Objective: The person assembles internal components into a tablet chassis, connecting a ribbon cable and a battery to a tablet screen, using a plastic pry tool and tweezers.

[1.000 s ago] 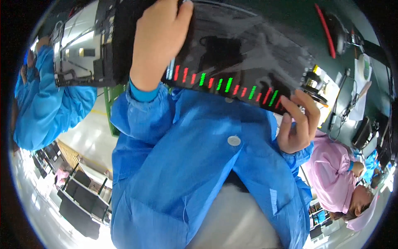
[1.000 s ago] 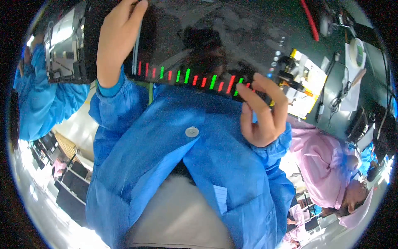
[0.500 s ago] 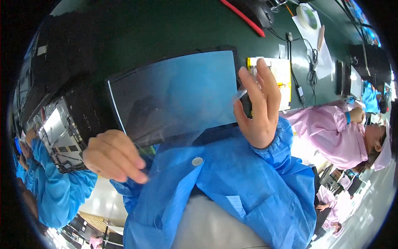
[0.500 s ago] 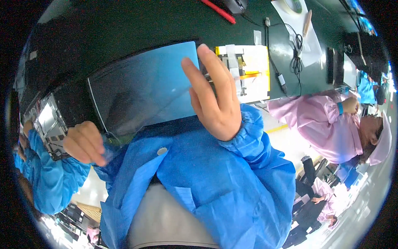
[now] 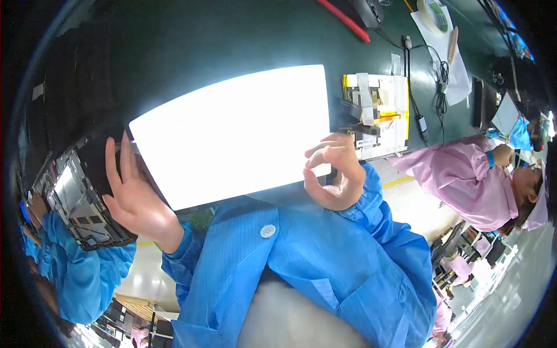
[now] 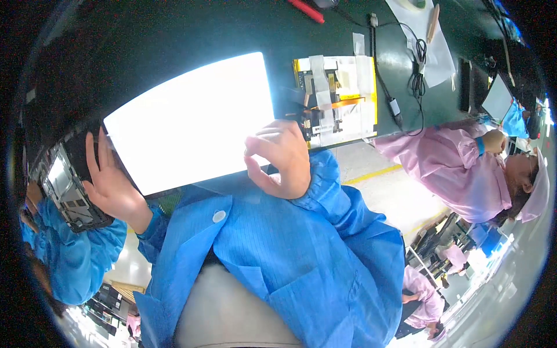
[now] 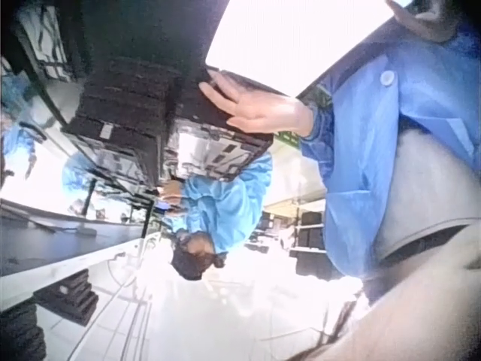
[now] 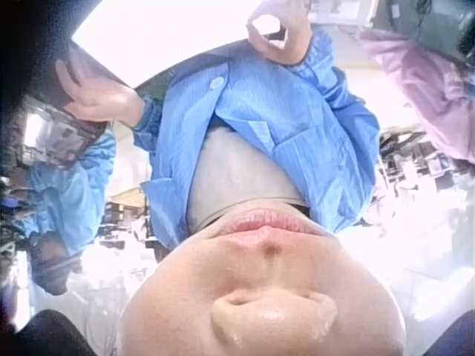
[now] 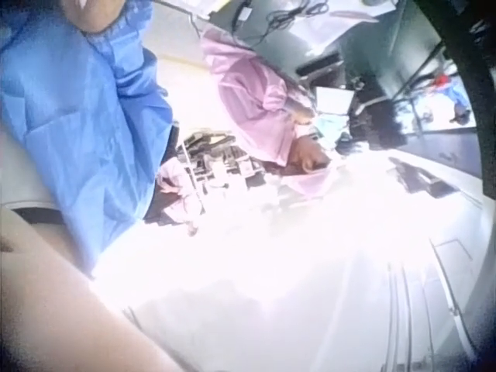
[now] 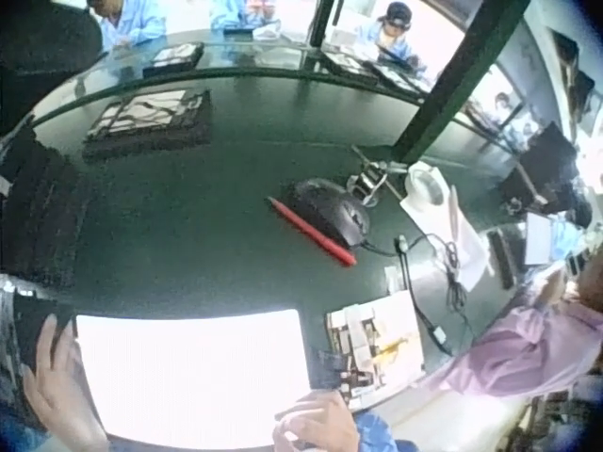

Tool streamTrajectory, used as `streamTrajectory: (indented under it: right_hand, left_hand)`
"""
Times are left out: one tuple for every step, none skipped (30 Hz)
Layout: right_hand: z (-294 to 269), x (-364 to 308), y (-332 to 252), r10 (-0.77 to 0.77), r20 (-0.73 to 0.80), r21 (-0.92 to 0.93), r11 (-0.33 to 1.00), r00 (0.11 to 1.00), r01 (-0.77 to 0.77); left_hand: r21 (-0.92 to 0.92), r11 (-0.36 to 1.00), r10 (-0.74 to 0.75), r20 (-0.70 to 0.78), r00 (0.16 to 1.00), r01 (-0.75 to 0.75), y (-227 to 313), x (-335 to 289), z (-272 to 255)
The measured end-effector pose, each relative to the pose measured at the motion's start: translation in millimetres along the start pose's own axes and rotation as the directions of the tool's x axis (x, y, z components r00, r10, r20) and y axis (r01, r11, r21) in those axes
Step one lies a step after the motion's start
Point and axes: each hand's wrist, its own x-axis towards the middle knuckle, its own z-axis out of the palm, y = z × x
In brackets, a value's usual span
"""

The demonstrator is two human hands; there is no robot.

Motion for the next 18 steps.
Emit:
streamTrajectory:
  right_hand:
    - [-0.3, -0.1, 0.0, 0.000, -0.003, -0.002, 1.000, 1.000, 0.000]
    - [-0.5, -0.1, -0.7, -0.040, -0.005, 0.001, 0.999, 0.999, 0.040]
    - [-1.2, -0.2, -1.6, -0.079, -0.007, 0.003, 0.997, 0.997, 0.079]
    - [-3.5, 1.3, -4.2, -0.076, -0.010, 0.003, 0.997, 0.997, 0.076]
    - [-7.8, 4.6, -8.4, -0.134, 0.019, 0.025, 0.991, 0.991, 0.134]
    - [-13.1, 8.8, -12.1, -0.192, 0.046, 0.050, 0.981, 0.980, 0.190]
    - [-21.4, 13.5, -15.7, -0.226, 0.156, -0.003, 0.973, 0.962, 0.229]
    - [-22.8, 16.2, -18.8, -0.213, 0.156, 0.010, 0.977, 0.965, 0.214]
    - [-22.7, 17.6, -20.4, -0.193, 0.241, 0.119, 0.979, 0.951, 0.168]
    - [-25.2, 17.7, -26.3, -0.166, 0.325, 0.207, 0.973, 0.931, 0.102]
    - [-21.6, 14.2, -30.2, -0.162, 0.379, 0.388, 0.922, 0.911, 0.003]
    - [-15.2, 10.4, -29.6, -0.191, 0.427, 0.513, 0.856, 0.884, -0.063]
    - [-6.1, 8.5, -35.2, -0.237, 0.478, 0.598, 0.794, 0.846, -0.115]
    - [0.8, 6.0, -33.5, -0.277, 0.515, 0.649, 0.744, 0.811, -0.158]
    - [6.4, 0.2, -35.3, -0.264, 0.534, 0.652, 0.733, 0.803, -0.193]
    - [11.4, -0.6, -33.6, -0.262, 0.533, 0.660, 0.723, 0.804, -0.202]
    - [15.4, -1.4, -32.5, -0.248, 0.544, 0.602, 0.781, 0.802, -0.166]
    - [18.1, -1.9, -31.7, -0.235, 0.553, 0.537, 0.834, 0.799, -0.127]
  left_hand:
    - [0.000, 1.000, 0.000, 0.004, 1.000, 0.000, 0.3, -1.3, -1.5]
    - [0.026, 0.999, 0.022, -0.013, 1.000, -0.022, 0.3, -2.6, -2.5]
    - [0.053, 0.998, 0.044, -0.028, 0.999, -0.043, -0.4, -3.5, -3.6]
    - [0.055, 0.998, 0.042, -0.024, 0.999, -0.040, -1.3, -4.1, -6.8]
    - [0.040, 0.998, 0.043, -0.005, 0.999, -0.043, -2.9, -4.2, -11.1]
    - [0.026, 0.999, 0.043, 0.015, 0.999, -0.044, -4.3, -3.8, -13.9]
    - [0.016, 0.999, 0.033, 0.048, 0.998, -0.034, -3.8, -5.6, -17.9]
    - [0.033, 0.999, 0.022, 0.042, 0.999, -0.023, -3.3, -6.1, -20.9]
    - [0.050, 0.998, 0.030, 0.048, 0.998, -0.032, -4.3, -4.9, -23.6]
    - [0.058, 0.998, 0.021, 0.065, 0.998, -0.025, -5.5, -2.2, -24.3]
    - [-0.250, 0.966, 0.024, 0.315, 0.949, 0.059, -9.9, 3.5, -35.9]
    - [-0.511, 0.832, 0.101, 0.520, 0.848, 0.215, -15.6, 9.1, -46.3]
    - [-0.077, 0.997, 0.038, 0.292, 0.956, -0.017, -0.1, -1.3, -44.1]
    - [-0.429, 0.889, 0.107, 0.529, 0.842, 0.157, -8.2, 7.8, -42.4]
    - [-0.028, 0.999, 0.052, 0.404, 0.913, -0.044, -8.0, -0.7, -41.5]
    - [0.415, 0.888, 0.090, 0.260, 0.961, -0.196, -4.1, -5.9, -33.5]
    - [0.427, 0.884, 0.084, 0.255, 0.963, -0.190, -5.4, -3.3, -42.7]
    - [0.024, 0.999, 0.033, 0.344, 0.938, -0.044, -7.1, 2.9, -56.6]
